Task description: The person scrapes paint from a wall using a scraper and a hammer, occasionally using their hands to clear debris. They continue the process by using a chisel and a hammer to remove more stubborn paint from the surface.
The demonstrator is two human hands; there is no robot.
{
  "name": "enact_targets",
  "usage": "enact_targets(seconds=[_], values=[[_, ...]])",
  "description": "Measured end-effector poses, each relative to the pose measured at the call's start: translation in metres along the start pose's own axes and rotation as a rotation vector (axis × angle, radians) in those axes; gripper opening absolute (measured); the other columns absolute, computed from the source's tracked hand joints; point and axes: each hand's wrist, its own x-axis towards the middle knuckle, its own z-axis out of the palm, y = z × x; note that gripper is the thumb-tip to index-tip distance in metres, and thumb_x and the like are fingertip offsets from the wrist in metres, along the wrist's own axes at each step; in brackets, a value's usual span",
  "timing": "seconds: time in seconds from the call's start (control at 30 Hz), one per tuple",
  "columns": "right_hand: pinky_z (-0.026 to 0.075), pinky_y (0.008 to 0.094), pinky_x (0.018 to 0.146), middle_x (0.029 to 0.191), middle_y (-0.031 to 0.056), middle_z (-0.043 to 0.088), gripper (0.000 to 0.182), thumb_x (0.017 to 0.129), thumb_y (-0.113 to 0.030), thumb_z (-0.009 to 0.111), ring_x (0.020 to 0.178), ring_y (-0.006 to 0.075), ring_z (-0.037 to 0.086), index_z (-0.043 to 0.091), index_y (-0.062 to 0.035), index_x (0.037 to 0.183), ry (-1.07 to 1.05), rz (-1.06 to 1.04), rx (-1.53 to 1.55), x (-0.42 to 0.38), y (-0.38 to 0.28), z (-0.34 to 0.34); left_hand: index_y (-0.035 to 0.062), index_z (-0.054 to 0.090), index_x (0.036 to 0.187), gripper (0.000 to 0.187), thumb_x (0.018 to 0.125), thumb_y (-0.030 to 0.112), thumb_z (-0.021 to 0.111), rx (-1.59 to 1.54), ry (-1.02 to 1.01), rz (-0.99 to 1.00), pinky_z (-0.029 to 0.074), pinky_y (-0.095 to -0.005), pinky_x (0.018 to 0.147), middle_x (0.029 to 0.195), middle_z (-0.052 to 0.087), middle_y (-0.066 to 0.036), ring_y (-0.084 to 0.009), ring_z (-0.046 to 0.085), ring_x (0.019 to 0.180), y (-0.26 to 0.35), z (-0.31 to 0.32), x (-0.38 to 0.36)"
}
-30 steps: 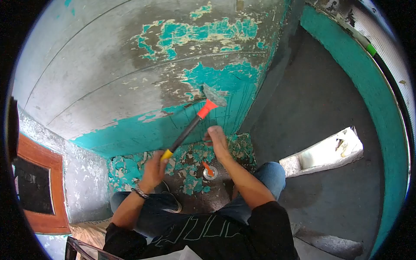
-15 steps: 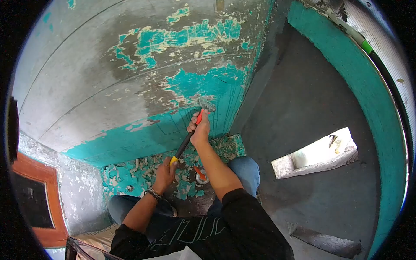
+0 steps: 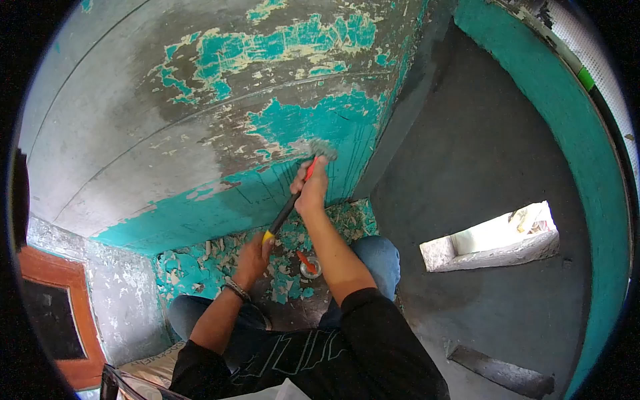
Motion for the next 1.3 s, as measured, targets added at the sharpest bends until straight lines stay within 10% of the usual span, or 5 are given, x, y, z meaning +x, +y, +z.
enact_targets(seconds=[1.3], values=[[0.026,0.0267,0.041,0.058,-0.0032,0.038,0.047,0.095,-0.056,0.038,0.043,0.0093,0.032,0.047,-0.0126,0.081,-0.096,0.072,0.018,-0.005,0.003,0.008,-0.0008,0.048,0.092,0.029,0.093,0.028,0.054,0.004,-0.017,-0.013,0.044,-0.0484,0.049,0.062,0.057,-0.022,-0.0425,0.059,0.059,-0.007,-0.007,-0.013]])
